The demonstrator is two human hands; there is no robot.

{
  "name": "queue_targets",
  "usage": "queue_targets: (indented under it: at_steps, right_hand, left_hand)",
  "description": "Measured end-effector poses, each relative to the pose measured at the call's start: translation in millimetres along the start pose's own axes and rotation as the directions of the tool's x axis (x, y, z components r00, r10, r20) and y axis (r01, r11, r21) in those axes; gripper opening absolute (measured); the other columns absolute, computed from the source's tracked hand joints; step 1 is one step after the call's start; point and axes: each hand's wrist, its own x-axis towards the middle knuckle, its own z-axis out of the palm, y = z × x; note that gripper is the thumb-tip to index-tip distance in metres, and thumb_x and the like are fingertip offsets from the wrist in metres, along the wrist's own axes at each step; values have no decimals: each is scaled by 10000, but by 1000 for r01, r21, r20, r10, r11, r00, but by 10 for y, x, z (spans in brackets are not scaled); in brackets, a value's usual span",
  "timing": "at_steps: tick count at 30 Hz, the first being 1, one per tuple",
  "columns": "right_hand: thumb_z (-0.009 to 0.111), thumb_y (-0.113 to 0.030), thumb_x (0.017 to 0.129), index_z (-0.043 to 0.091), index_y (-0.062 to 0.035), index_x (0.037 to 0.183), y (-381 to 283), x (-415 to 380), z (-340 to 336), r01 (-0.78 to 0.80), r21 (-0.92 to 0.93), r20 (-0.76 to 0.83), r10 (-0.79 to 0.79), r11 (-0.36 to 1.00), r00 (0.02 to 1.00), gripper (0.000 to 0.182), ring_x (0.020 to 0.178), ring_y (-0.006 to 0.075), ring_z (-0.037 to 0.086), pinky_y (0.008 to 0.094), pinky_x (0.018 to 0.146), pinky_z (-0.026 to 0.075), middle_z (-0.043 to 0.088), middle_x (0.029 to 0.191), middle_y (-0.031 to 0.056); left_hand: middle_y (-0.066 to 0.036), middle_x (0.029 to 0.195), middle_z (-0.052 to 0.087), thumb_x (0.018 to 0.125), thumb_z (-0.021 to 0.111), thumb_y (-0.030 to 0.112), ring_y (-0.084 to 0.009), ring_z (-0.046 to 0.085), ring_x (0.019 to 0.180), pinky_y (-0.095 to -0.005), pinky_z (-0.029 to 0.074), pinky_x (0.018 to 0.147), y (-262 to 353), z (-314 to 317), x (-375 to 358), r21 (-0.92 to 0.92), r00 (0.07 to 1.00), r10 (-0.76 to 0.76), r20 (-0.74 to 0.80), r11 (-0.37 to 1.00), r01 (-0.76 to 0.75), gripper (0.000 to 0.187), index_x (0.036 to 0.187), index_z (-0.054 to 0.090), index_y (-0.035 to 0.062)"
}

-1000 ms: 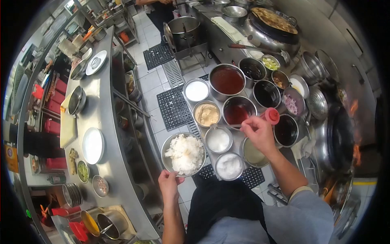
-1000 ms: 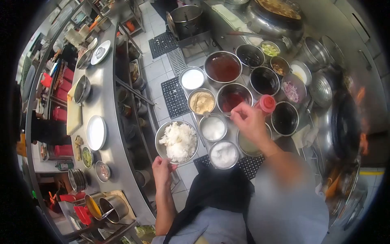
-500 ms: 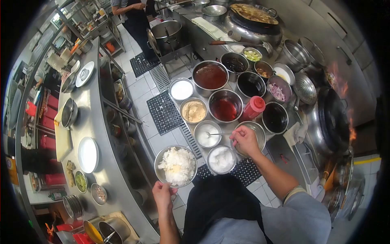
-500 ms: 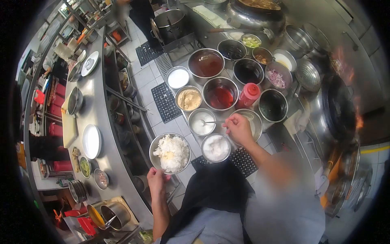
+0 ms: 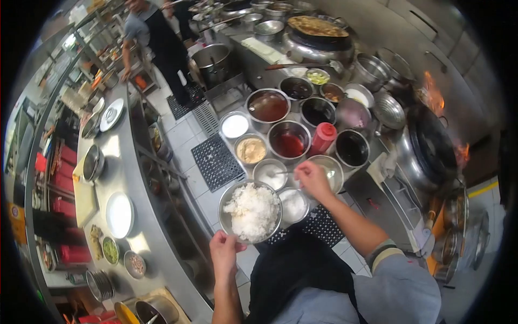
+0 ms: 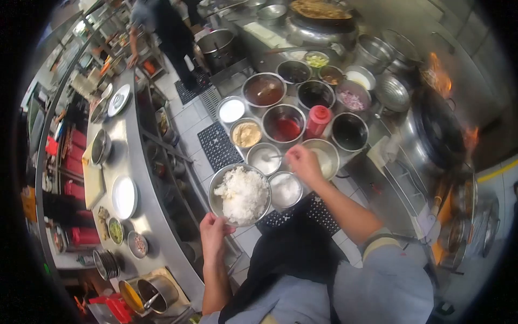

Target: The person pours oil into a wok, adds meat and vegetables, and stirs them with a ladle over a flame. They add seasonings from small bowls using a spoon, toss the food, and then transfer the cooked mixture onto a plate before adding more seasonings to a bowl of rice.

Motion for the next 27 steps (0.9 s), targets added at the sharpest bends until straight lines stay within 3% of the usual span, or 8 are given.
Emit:
queue_targets:
  at_steps: [2,4,9,15,19,22,24,27]
  right_hand:
    - [661,-239,800,585,-26,1029,101,-50,-1,184,-313,-82,-219,932,972,321,636,248,645,360,582,499,648,709,138]
    - [664,-348,787,586,-50,1087,-32,-204,-187,23,-374,-84,-58,927,995,430,671,309,643,392,625,500,645,701,157]
    - [615,-336,825,579,-58,1114,46,-702,-930,-33,-291,45,48,956,998,402,664,287,644,388,618,496,644,703,140]
    - [601,-360,840,581,-74,1113,488,-1383,-2034,33,-325,102,0,945,995,396,729,298,649,399,657,504,657,799,137]
    - [586,-381,851,569,-79,1140,1007,-1783,-2683,-231,-278,-3,240,932,971,419,803,307,644,389,725,505,670,863,126]
    - [588,-396,850,570,-87,1148,1083,-2087,-3067,-378,-218,-91,367,900,926,429,850,288,642,381,755,495,669,925,124]
    - [595,-411,845,571,-94,1154,1109,-2249,-3231,-553,-160,-117,541,818,833,444,896,269,637,374,785,487,662,978,125]
    - [592,-446,836,547,-97,1197,1422,-2486,-3283,-550,-71,-143,537,832,831,504,977,271,622,356,863,469,657,1010,129]
  left_hand:
    - [-92,667,560,779,549,24,-152,579,531,-268,524,504,93,44,-104,36,998,29,60,999,-32,77,733,490,6]
    - [-100,681,571,780,543,29,-145,577,541,-270,523,502,211,155,-208,73,994,55,89,995,-62,52,754,515,-7]
    - [-74,667,575,775,533,41,-130,537,487,-241,482,461,148,778,-209,-9,952,121,282,992,-123,32,771,510,19]
    - [-109,746,595,798,536,17,-169,589,550,-284,529,499,299,2791,-86,21,859,-11,511,1000,0,56,839,532,-23]
    - [-63,717,571,803,552,65,-149,568,579,-278,520,533,104,4332,371,19,758,-17,652,1000,6,77,861,537,15]
    - [-93,777,585,790,538,59,-184,582,600,-298,528,546,-129,5346,740,59,779,-20,626,998,-22,92,859,519,2]
    - [-110,791,596,790,542,68,-198,606,626,-300,539,578,-392,5870,1156,40,749,10,663,998,-49,127,895,521,-1]
    - [-172,949,608,800,537,81,-247,642,745,-301,549,610,-654,6434,1399,127,725,-81,684,992,-9,250,1033,522,-6]
